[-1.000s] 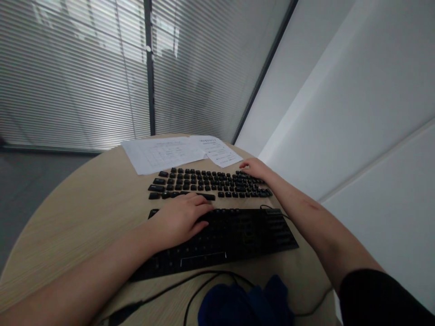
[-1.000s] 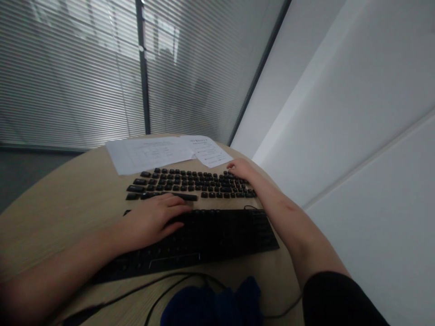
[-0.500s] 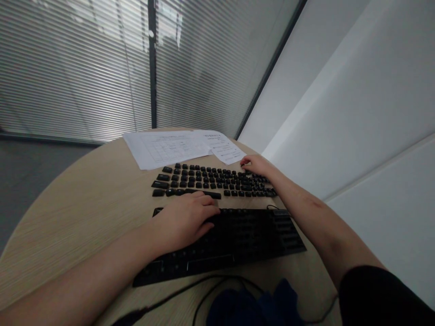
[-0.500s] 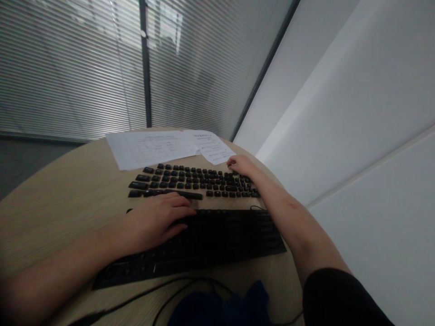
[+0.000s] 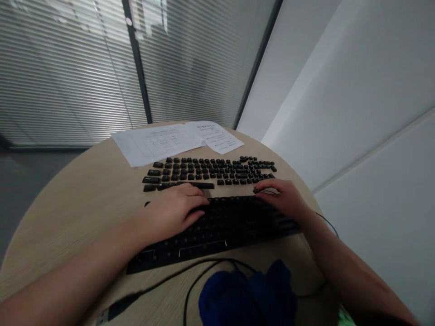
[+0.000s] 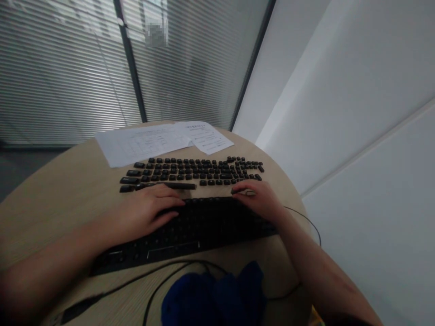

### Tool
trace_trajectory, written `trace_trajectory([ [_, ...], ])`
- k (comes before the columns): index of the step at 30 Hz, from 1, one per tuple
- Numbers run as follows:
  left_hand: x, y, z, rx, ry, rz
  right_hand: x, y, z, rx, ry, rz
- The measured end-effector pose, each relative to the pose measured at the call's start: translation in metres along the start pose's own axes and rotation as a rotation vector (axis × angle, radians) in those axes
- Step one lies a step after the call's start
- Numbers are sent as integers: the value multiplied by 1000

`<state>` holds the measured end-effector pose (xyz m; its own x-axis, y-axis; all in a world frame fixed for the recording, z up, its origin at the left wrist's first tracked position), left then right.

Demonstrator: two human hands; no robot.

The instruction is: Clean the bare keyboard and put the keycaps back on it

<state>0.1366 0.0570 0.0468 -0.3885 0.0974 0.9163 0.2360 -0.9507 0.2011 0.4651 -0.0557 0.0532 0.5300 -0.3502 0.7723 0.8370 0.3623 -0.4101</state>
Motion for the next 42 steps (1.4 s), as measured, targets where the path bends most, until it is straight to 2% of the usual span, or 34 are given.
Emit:
trace_trajectory([
  [4, -1, 16, 1, -75, 10, 28, -24, 9, -7, 25, -63, 37],
  [9, -10, 36, 2, -83, -133, 41, -45, 13, -4, 12, -96, 60],
  [16, -15, 41, 1, -30, -216, 47, -52, 12, -6, -74, -108, 92],
  [21, -12, 41, 0, -27, -239, 28, -52, 12, -6, -58, -114, 108],
  [24, -10, 40, 0, -58, -218, 24, -51, 11, -6, -25, -105, 101],
  [27, -7, 36, 0, -69, -144, 44, -50, 10, -6, -16, -105, 118],
  [31, -1, 25, 0, 37, -38, 136, -50, 12, -6, -45, -112, 169],
  [38, -6, -1, -3, 237, -73, 139, -52, 17, -6, -64, -132, 212],
  [42, -6, -10, -4, 325, -113, 127, -52, 15, -6, -177, -124, 185],
])
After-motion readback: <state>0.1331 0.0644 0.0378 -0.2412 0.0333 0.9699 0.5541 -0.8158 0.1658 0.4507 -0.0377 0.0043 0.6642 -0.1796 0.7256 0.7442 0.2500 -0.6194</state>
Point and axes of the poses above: each hand's wrist, its own z-axis towards the middle knuckle, its own x-axis out of the back of the hand, y = z × x, the point moved 1 cm from there along z, towards the middle knuckle, and after that the axes turned 3 degrees about z, right-handed, at the moved point
